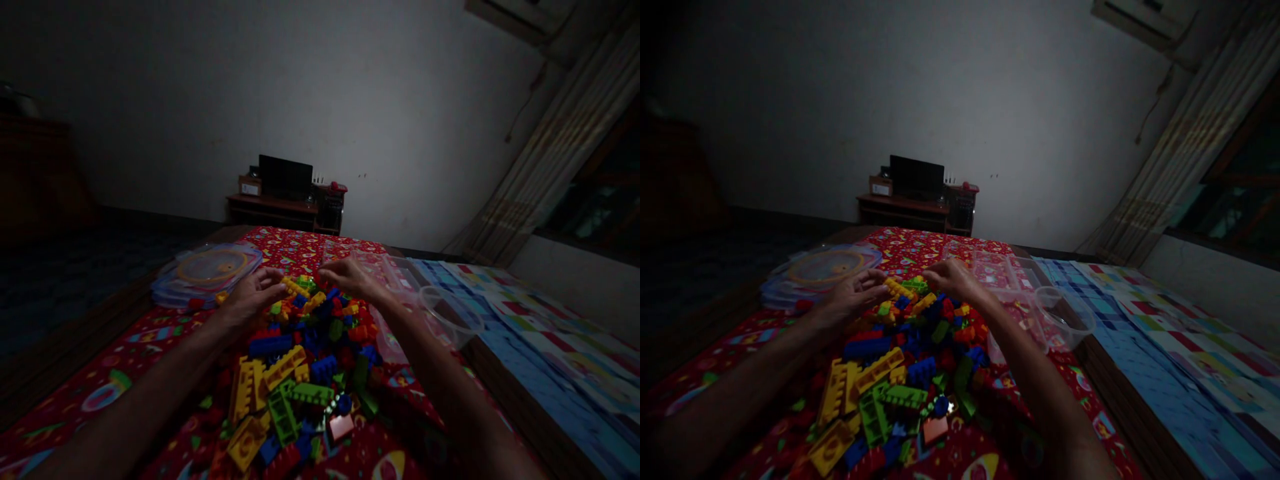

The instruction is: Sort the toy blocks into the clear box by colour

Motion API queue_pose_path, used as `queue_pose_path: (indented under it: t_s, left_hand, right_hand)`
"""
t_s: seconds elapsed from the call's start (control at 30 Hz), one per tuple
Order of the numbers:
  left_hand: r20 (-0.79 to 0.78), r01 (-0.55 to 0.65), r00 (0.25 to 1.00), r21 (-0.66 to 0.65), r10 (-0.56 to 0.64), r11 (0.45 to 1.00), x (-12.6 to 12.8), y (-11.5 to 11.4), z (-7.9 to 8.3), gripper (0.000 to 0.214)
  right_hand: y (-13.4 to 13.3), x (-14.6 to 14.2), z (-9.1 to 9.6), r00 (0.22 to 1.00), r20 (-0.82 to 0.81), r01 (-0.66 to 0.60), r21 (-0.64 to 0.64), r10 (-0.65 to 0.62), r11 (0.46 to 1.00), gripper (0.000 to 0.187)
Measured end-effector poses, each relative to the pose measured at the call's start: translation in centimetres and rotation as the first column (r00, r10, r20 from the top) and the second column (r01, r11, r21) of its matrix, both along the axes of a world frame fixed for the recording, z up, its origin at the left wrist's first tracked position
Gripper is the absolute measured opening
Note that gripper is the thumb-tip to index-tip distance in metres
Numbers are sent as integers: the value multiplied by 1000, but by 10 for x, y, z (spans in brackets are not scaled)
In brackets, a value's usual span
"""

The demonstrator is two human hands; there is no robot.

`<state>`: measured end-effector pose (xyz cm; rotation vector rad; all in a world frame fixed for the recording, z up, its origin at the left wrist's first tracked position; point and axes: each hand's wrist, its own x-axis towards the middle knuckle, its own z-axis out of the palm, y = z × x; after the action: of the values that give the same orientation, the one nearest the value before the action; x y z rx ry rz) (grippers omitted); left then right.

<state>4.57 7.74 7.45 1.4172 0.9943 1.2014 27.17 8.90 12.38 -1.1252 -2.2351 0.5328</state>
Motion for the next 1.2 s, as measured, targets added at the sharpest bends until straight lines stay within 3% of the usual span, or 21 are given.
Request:
queue_pose_path:
  t_s: [0.13, 0.23, 0.33, 0.5, 0.6, 0.83, 0.97, 1.07, 1.2]
  left_hand:
    - [-106, 106, 990, 112, -95, 988, 7, -6, 2, 43]
    - [-141, 170, 980, 212, -142, 962, 14, -11, 7, 46]
    - [-179, 157, 977, 228, -117, 961, 23, -15, 7, 58]
    - [-462, 210, 883, 225, -86, 951, 28, -19, 1, 39]
    - [-528, 177, 849, 301, 9, 937, 27, -21, 1, 41]
    - [-635, 258, 772, 331, 12, 908, 26, -26, 8, 41]
    - [-676, 208, 733, 327, 74, 922, 24, -23, 7, 44]
    - [-705, 173, 701, 318, 110, 932, 21, -18, 3, 43]
    - [-727, 215, 681, 309, 84, 926, 20, -12, -3, 49]
  right_hand:
    - [-41, -19, -26, 999, 33, -20, 2, 20, 1000, 30]
    - [-44, -25, -40, 991, -98, 92, -20, -94, 996, 20]
    - [-38, -27, -49, 944, -265, 185, -60, -194, 981, 17]
    - [-39, -24, -47, 899, -410, 113, -127, -156, 985, 20]
    - [-47, -20, -42, 928, -337, 135, -96, -159, 986, 27]
    - [-54, -9, -31, 958, -170, 242, 41, -231, 970, 23]
    - [-42, 16, -30, 898, -224, 395, 27, -379, 918, 15]
    - [-29, 47, -33, 827, -210, 545, 72, -522, 835, 15]
    - [-19, 87, -39, 724, -123, 689, 83, -679, 720, 17]
